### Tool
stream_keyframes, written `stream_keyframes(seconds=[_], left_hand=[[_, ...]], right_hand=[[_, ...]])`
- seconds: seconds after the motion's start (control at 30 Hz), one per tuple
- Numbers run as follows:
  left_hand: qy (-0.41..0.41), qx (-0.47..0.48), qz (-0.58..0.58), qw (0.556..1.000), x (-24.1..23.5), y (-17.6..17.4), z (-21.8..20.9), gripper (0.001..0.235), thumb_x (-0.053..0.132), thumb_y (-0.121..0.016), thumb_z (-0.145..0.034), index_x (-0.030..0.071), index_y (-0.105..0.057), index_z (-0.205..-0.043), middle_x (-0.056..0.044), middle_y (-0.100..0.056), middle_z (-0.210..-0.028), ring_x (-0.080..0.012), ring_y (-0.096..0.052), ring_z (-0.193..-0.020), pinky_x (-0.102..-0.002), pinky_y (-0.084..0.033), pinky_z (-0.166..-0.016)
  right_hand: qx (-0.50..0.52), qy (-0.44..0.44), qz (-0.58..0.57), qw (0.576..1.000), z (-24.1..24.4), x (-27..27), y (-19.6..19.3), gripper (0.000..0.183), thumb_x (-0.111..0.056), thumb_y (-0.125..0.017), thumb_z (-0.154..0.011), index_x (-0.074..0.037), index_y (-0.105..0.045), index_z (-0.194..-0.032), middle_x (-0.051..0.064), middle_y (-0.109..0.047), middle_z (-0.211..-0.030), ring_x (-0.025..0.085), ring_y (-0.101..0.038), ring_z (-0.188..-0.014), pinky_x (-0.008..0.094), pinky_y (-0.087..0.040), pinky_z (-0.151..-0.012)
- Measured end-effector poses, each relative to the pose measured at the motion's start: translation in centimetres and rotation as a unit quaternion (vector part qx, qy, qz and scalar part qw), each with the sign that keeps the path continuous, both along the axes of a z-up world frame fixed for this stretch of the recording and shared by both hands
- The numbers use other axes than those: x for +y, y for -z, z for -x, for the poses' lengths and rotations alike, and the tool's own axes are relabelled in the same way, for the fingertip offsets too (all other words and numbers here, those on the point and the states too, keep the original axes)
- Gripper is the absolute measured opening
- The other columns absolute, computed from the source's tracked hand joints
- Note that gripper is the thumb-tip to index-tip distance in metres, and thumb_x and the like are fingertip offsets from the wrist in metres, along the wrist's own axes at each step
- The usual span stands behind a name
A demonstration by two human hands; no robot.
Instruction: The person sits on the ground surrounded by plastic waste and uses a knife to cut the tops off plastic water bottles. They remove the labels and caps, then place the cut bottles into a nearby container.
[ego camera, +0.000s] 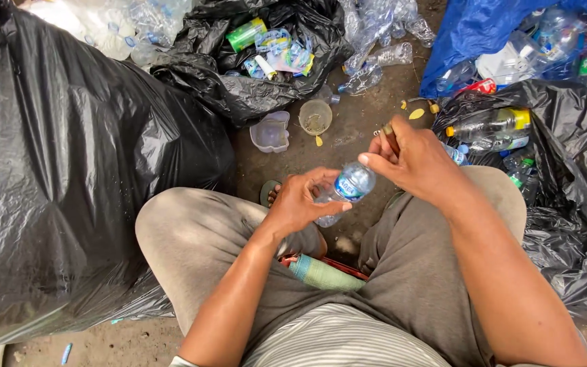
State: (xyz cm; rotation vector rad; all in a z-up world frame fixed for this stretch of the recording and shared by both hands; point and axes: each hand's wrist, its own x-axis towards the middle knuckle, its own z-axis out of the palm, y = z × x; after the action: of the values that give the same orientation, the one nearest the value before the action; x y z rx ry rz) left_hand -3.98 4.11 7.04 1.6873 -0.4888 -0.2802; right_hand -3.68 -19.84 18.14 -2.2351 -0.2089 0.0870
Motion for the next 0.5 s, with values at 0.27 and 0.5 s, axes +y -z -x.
stream_keyframes(seconds=[0.27, 0.5], left_hand=[[-0.07, -0.101, -0.011, 0.992, 1.2, -1.2, 0.3, 0.058, 0.021, -0.094, -0.072, 0.002, -0.071, -0.122, -0.017, -0.078, -0.095, -0.0286, -0.07, -0.084, -0.037, -0.056, -0.071], [-0.173, -0.272, -0.095, 0.942, -0.4, 0.3, 0.2, 0.056, 0.023, -0.095, -0.067, 0.009, -0.072, -0.117, -0.011, -0.073, -0.106, -0.0324, -0.069, -0.106, -0.043, -0.056, -0.092]], right_hand=[[0.026, 0.032, -0.036, 0.998, -1.1, -0.1, 2.2, 0.036, -0.017, -0.081, -0.092, -0.005, -0.047, -0.09, 0.016, -0.075, -0.086, 0.02, -0.068, -0.054, 0.028, -0.05, -0.05], [0.027, 0.04, -0.065, 0.997, -1.6, 0.1, 2.9, 0.038, -0.012, -0.082, -0.091, -0.004, -0.045, -0.089, 0.014, -0.074, -0.083, 0.017, -0.067, -0.054, 0.027, -0.052, -0.052]])
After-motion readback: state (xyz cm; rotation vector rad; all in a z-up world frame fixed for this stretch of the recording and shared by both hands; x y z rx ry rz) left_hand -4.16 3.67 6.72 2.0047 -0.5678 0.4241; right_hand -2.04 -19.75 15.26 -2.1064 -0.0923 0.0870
